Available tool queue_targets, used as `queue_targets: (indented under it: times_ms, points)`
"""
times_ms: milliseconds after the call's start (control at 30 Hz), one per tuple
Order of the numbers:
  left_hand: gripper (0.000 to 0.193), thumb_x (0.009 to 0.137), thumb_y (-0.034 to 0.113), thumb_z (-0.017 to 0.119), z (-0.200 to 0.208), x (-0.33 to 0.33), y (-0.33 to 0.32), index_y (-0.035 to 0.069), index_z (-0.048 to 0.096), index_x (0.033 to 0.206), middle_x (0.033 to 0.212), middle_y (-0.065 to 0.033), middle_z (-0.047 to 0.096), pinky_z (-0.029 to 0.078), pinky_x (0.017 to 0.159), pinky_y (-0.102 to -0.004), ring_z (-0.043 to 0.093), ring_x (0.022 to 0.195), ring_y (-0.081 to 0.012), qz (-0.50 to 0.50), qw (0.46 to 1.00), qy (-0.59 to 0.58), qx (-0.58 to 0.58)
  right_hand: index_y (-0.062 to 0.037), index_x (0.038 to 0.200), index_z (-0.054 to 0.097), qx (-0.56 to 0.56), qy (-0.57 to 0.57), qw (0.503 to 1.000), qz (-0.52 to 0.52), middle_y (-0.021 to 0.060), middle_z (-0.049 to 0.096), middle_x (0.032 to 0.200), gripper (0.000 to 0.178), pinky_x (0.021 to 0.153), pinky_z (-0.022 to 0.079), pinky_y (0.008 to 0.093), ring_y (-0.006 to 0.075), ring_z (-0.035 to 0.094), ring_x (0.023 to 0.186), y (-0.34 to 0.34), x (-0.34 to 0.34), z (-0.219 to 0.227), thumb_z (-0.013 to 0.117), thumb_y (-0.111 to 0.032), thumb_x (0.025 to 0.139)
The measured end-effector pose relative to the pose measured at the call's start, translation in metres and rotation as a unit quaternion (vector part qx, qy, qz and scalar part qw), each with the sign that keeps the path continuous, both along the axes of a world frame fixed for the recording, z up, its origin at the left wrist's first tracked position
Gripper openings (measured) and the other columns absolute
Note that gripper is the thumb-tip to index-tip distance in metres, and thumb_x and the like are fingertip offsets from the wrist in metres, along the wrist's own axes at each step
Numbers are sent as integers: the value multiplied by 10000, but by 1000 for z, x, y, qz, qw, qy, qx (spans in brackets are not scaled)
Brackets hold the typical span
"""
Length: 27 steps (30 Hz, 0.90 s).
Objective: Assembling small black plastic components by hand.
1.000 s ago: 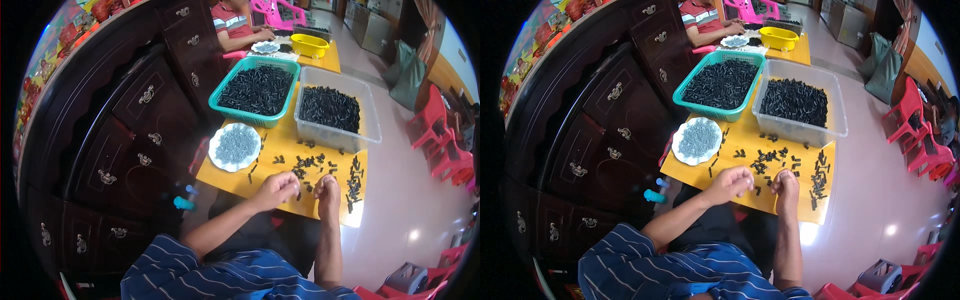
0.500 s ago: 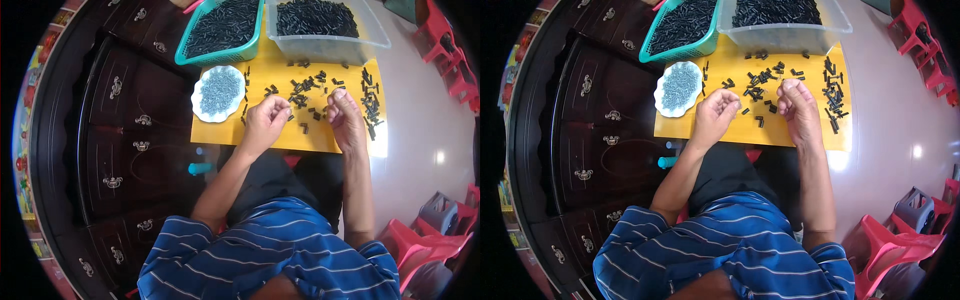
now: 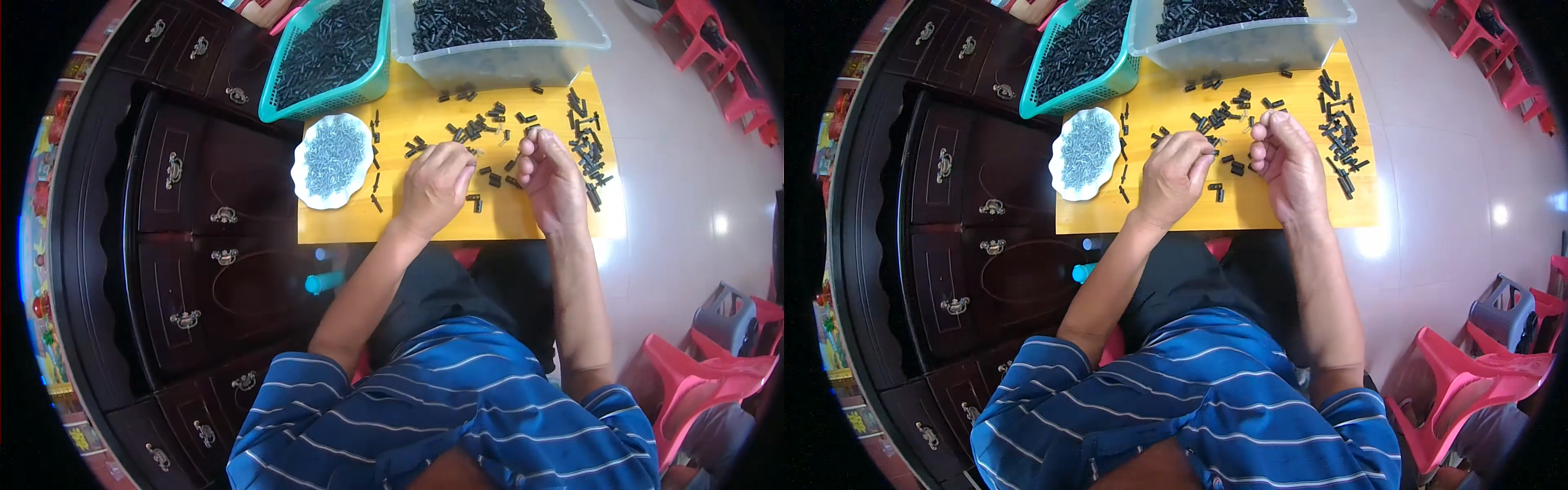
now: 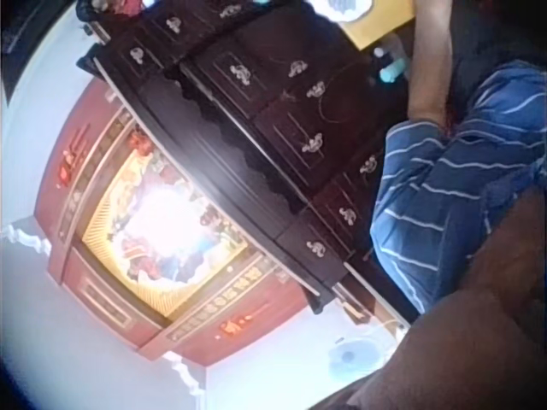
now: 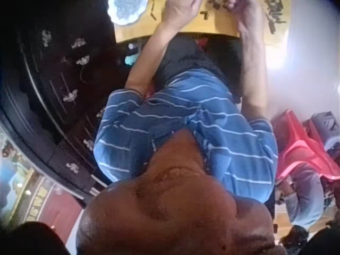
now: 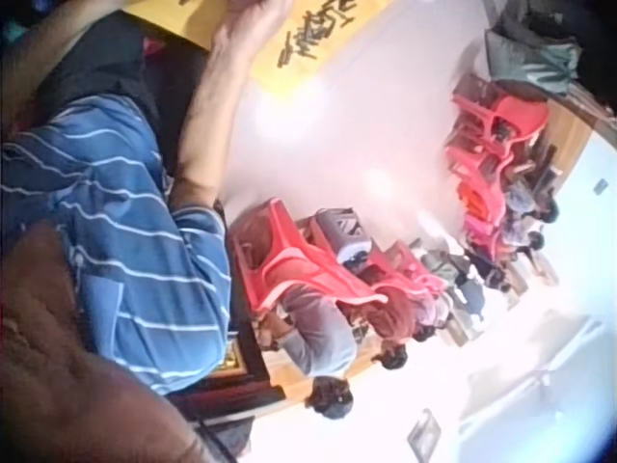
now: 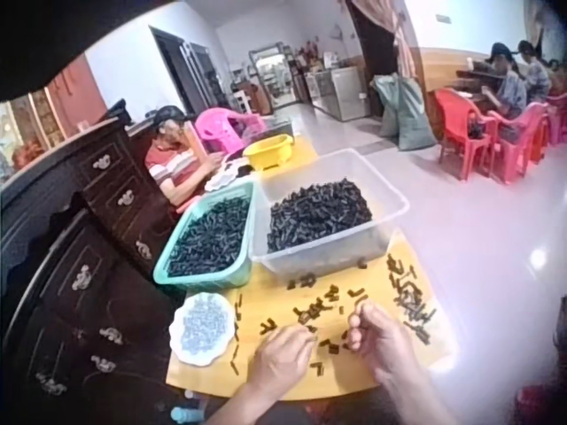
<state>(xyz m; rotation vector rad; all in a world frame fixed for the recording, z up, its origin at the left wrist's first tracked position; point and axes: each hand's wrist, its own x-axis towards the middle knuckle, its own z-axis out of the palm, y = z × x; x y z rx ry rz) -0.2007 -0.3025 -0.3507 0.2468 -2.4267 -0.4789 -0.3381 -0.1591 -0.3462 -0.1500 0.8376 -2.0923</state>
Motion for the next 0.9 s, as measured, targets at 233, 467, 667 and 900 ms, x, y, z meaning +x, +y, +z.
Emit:
queue_targets:
  times_ms: [233,467,667,900]
  points:
    - [112,835,24,707,-7,2,-2,64,659,929,900,-92,653,512,781,-425,648,863,-308,6,999,-16,-40,-109,1008,616,10,28,1000,-11,-10,640,860,164,630,456,213,73,567,678,-1,5,3,577,-263,1049]
    - [112,842,-19,710,-2,9,3,12,662,938,870,-125,678,543,719,-399,675,800,-324,44,981,28,184,-101,1013,616,26,55,998,-13,0,645,867,161,635,448,210,72,567,679,-4,10,5,566,-249,1055]
    - [76,918,-14,701,41,14,14,-6,677,990,858,-30,697,522,704,-247,638,765,-74,-16,870,148,470,-109,985,632,42,96,989,104,-10,658,854,129,651,457,209,65,583,685,-4,18,14,617,-232,1022]
    - [98,890,-35,702,43,17,24,-7,672,979,855,-95,696,540,708,-313,685,768,-192,13,943,146,299,-110,1050,632,57,100,981,154,-2,672,925,173,636,476,202,80,640,740,-9,33,11,630,-282,1027]
